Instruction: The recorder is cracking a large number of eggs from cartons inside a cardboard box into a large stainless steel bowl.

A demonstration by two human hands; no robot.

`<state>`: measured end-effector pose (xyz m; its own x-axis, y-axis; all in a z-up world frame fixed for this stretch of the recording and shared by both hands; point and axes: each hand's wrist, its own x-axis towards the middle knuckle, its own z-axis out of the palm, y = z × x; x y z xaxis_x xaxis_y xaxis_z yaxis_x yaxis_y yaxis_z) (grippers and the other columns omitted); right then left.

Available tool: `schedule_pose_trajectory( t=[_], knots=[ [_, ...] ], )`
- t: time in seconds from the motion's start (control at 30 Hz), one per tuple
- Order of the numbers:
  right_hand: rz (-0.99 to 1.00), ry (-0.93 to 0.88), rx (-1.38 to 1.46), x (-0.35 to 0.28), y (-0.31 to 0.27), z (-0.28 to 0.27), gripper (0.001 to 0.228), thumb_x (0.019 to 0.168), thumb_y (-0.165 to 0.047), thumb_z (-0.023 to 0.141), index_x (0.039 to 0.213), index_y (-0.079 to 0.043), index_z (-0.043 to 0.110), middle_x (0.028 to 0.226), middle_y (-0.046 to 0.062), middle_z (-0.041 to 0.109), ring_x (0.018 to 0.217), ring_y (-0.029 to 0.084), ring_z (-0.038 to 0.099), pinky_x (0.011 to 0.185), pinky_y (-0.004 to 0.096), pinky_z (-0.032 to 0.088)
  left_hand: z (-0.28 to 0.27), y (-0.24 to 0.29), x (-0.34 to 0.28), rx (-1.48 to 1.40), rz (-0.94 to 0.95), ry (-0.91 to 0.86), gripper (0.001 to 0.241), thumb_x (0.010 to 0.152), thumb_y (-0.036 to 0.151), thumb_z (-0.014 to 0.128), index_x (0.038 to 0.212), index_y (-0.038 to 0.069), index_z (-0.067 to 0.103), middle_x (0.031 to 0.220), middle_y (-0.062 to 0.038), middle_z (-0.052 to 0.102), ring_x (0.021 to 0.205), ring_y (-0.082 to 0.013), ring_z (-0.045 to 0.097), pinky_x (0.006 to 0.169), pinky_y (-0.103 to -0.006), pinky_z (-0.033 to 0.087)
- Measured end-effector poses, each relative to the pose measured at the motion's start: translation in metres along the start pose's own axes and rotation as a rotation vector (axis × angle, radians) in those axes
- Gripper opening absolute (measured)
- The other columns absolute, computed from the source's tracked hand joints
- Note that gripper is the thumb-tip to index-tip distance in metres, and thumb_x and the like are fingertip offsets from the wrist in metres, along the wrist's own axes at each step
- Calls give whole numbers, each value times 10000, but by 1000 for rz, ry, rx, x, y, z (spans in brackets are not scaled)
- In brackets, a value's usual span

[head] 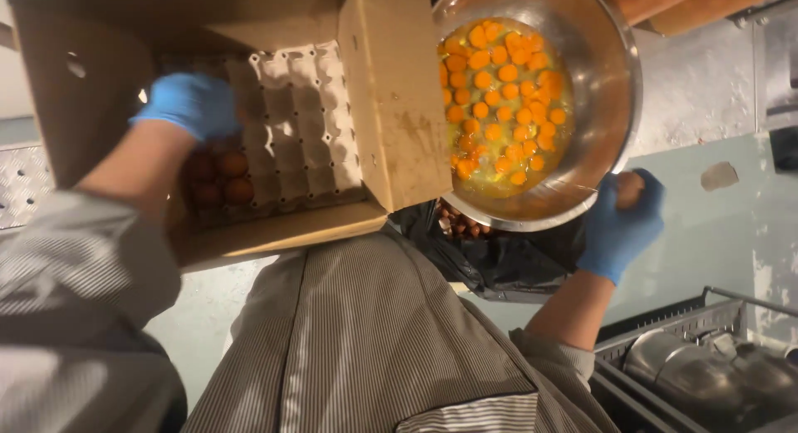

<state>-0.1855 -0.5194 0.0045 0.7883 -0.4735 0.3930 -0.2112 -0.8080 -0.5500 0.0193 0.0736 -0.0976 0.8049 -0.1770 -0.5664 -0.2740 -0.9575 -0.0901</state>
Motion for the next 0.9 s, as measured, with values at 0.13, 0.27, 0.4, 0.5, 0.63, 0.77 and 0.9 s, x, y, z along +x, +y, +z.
schedule_pose_trajectory(
  t=[0.13, 0.27, 0.4, 0.5, 0.63, 0.77, 0.9],
  knots=[
    [42, 51, -292, -15, 20, -34, 450, 930, -265, 830, 1280, -28, 675, 1096, 208, 730, 983, 388, 710, 869, 463, 553, -113, 36, -97, -390, 150, 229, 417, 895, 376, 713, 1209, 104, 755, 1097, -187, 756, 1015, -380, 720, 893, -468, 560],
    [-85, -68, -478, -30, -3, -41, 670, 932, -335, 901, 1411, 25, 601, 1372, 274, 625, 1229, 440, 612, 1004, 489, 497, -159, 104, -167, -964, 699, 556, 557, 845, 228, 801, 1349, 58, 636, 1224, -197, 666, 1134, -342, 671, 984, -417, 514],
    [-360, -83, -49, -42, -125, -21, 706, 853, -243, 853, 1409, 47, 528, 1481, 276, 506, 1373, 443, 521, 1162, 479, 432, -155, 202, -172, -970, 895, 537, 554, 905, 233, 773, 1384, 37, 576, 1248, -203, 669, 1130, -360, 665, 971, -439, 530],
    [-606, -163, 3, -53, -166, 3, 676, 669, -297, 907, 1170, -12, 555, 1255, 268, 528, 1182, 456, 552, 1036, 502, 458, -152, 243, -172, -1061, 916, 226, 585, 898, 277, 717, 1403, 75, 501, 1084, -162, 717, 960, -320, 756, 828, -446, 579],
    [-207, -164, 197, -66, -91, 33, 527, 871, -256, 887, 1306, -58, 665, 1187, 174, 716, 1045, 329, 735, 944, 392, 596, -144, 211, -162, -915, 738, 400, 540, 925, 350, 698, 1386, 120, 538, 1035, -142, 735, 921, -354, 733, 766, -460, 568],
    [29, -313, -202, -68, -1, 38, 429, 824, -290, 919, 1141, -75, 726, 1015, 215, 747, 943, 392, 721, 811, 435, 568, -150, 132, -156, -771, 308, 443, 540, 921, 425, 693, 1373, 149, 588, 1110, -115, 719, 864, -311, 740, 778, -421, 568],
    [30, -271, -82, -72, 19, 36, 458, 821, -290, 891, 1139, -44, 672, 1019, 225, 728, 945, 380, 731, 816, 430, 582, -65, 38, -65, -359, 252, 467, 470, 979, 446, 656, 1260, 69, 644, 1170, -178, 715, 1014, -375, 703, 855, -475, 552]
  ],
)
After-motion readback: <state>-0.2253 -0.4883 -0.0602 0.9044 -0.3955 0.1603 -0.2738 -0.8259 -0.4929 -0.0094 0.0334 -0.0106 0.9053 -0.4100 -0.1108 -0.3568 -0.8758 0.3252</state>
